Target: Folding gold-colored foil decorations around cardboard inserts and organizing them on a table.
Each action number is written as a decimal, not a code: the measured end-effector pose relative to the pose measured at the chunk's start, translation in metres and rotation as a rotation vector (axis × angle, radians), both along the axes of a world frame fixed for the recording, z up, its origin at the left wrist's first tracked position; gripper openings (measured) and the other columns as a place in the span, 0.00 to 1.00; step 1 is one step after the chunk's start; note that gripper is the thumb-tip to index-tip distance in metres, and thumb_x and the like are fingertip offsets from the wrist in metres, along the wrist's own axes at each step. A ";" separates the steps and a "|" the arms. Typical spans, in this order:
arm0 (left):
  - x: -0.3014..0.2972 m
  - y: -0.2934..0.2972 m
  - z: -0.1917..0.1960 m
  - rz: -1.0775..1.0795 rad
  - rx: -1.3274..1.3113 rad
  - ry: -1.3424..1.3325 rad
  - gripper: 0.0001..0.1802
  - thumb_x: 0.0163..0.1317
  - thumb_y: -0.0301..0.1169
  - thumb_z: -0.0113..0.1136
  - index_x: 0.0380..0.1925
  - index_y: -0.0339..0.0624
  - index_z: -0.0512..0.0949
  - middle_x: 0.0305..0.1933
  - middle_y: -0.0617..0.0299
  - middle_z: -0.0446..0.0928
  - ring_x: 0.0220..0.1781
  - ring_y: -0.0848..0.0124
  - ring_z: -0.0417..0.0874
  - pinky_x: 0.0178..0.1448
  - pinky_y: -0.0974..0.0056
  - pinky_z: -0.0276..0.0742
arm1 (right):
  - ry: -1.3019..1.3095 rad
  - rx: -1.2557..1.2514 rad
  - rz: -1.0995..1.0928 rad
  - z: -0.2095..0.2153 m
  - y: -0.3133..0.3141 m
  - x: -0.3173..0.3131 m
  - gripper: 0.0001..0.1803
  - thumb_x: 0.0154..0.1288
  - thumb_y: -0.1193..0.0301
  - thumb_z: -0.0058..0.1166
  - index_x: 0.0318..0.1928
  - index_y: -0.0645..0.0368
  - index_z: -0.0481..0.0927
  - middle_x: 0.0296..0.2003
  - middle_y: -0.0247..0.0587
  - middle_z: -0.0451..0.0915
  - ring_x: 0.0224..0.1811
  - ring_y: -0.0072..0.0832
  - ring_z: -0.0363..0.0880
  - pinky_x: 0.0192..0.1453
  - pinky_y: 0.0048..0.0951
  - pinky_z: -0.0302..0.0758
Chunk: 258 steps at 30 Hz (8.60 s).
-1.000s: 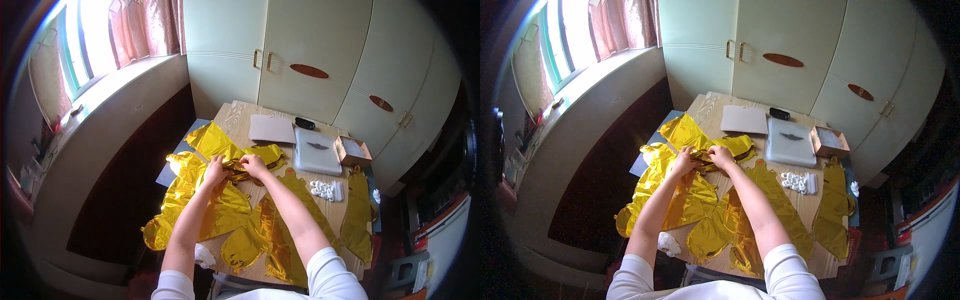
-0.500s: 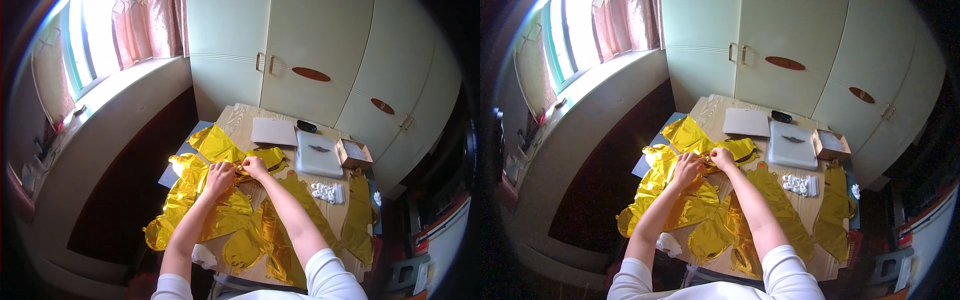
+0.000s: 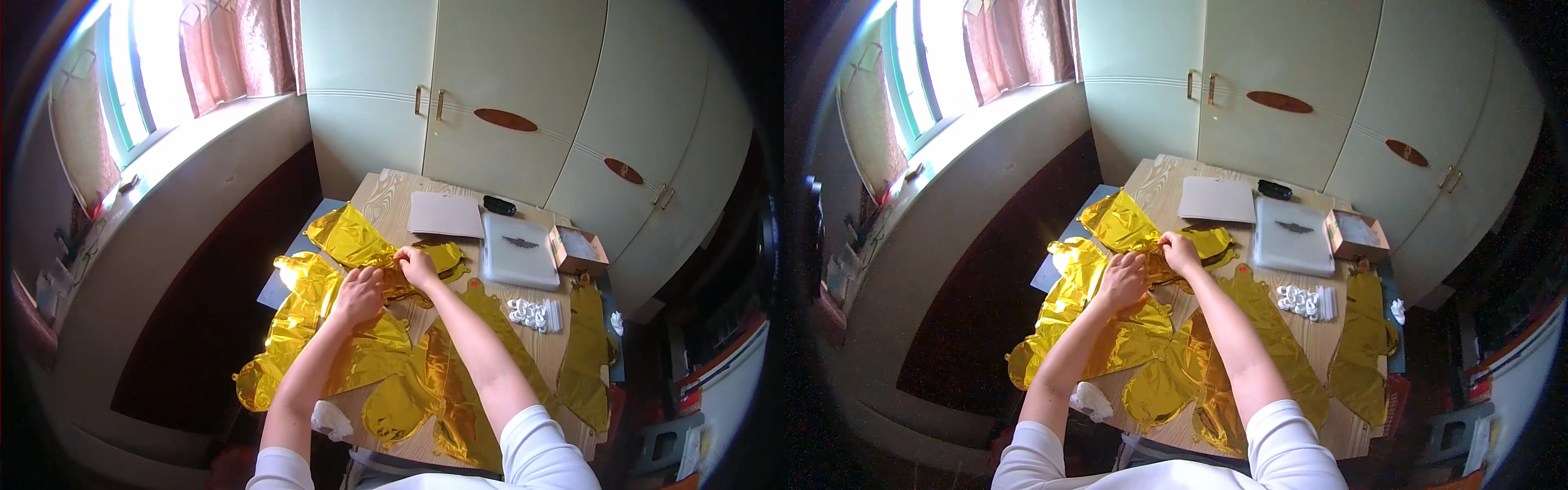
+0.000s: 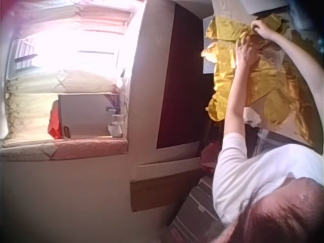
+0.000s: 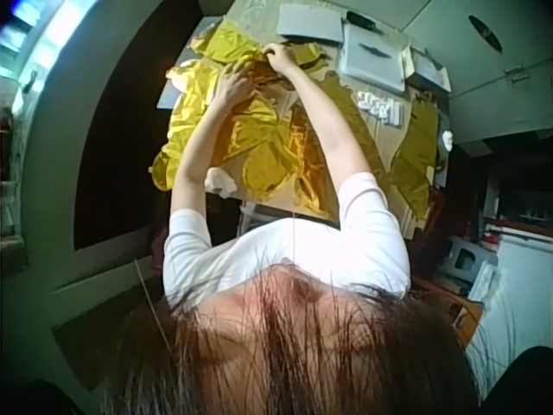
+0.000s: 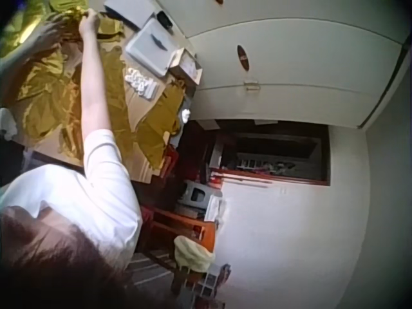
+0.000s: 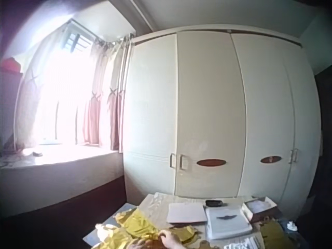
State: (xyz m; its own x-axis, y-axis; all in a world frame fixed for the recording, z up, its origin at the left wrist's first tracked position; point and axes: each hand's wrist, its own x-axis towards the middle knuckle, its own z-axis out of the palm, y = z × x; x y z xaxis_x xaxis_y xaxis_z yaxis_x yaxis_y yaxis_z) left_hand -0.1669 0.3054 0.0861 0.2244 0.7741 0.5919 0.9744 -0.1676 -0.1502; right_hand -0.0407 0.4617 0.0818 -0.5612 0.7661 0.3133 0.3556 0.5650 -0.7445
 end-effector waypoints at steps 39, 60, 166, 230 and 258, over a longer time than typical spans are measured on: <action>-0.052 0.069 -0.005 0.381 -0.488 -0.301 0.38 0.52 0.62 0.63 0.63 0.67 0.70 0.73 0.55 0.57 0.59 0.51 0.76 0.58 0.49 0.74 | 0.419 0.843 -0.482 0.313 0.017 0.136 0.04 0.65 0.67 0.56 0.39 0.46 0.83 0.33 0.37 0.85 0.33 0.40 0.84 0.35 0.36 0.77; -0.026 0.078 -0.001 0.464 -0.616 -0.621 0.35 0.53 0.56 0.65 0.48 0.36 0.75 0.56 0.47 0.76 0.58 0.51 0.78 0.55 0.48 0.77 | 0.230 0.728 -0.454 0.264 -0.071 0.317 0.05 0.64 0.74 0.59 0.41 0.58 0.82 0.29 0.37 0.83 0.19 0.19 0.70 0.26 0.23 0.68; 0.237 -0.073 -0.018 -0.276 -0.643 -0.050 0.50 0.58 0.72 0.44 0.74 0.59 0.53 0.77 0.46 0.49 0.79 0.43 0.43 0.75 0.31 0.37 | -0.448 0.315 -0.035 -0.028 -0.158 0.369 0.20 0.70 0.55 0.50 0.59 0.43 0.79 0.63 0.32 0.74 0.71 0.34 0.64 0.76 0.53 0.50; 0.232 -0.074 -0.026 -0.264 -0.591 -0.012 0.51 0.54 0.76 0.40 0.72 0.58 0.59 0.76 0.49 0.53 0.79 0.44 0.44 0.76 0.33 0.35 | -0.342 0.295 0.018 -0.030 -0.150 0.346 0.22 0.64 0.62 0.60 0.57 0.51 0.80 0.59 0.31 0.78 0.65 0.34 0.71 0.66 0.37 0.69; 0.229 -0.068 -0.023 -0.221 -0.428 -0.332 0.43 0.60 0.61 0.52 0.58 0.31 0.68 0.68 0.40 0.60 0.76 0.45 0.52 0.77 0.41 0.46 | -0.775 0.112 0.169 -0.022 -0.117 0.335 0.56 0.49 0.24 0.48 0.75 0.35 0.54 0.76 0.21 0.48 0.80 0.34 0.37 0.80 0.45 0.37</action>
State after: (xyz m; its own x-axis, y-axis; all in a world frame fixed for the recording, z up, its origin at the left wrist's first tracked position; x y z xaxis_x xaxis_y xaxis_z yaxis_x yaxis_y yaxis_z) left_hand 0.0624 0.2372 0.0633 0.2636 0.9159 0.3026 0.8927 -0.3505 0.2833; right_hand 0.2943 0.3448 0.0601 -0.7561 0.6387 -0.1431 0.6516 0.7141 -0.2559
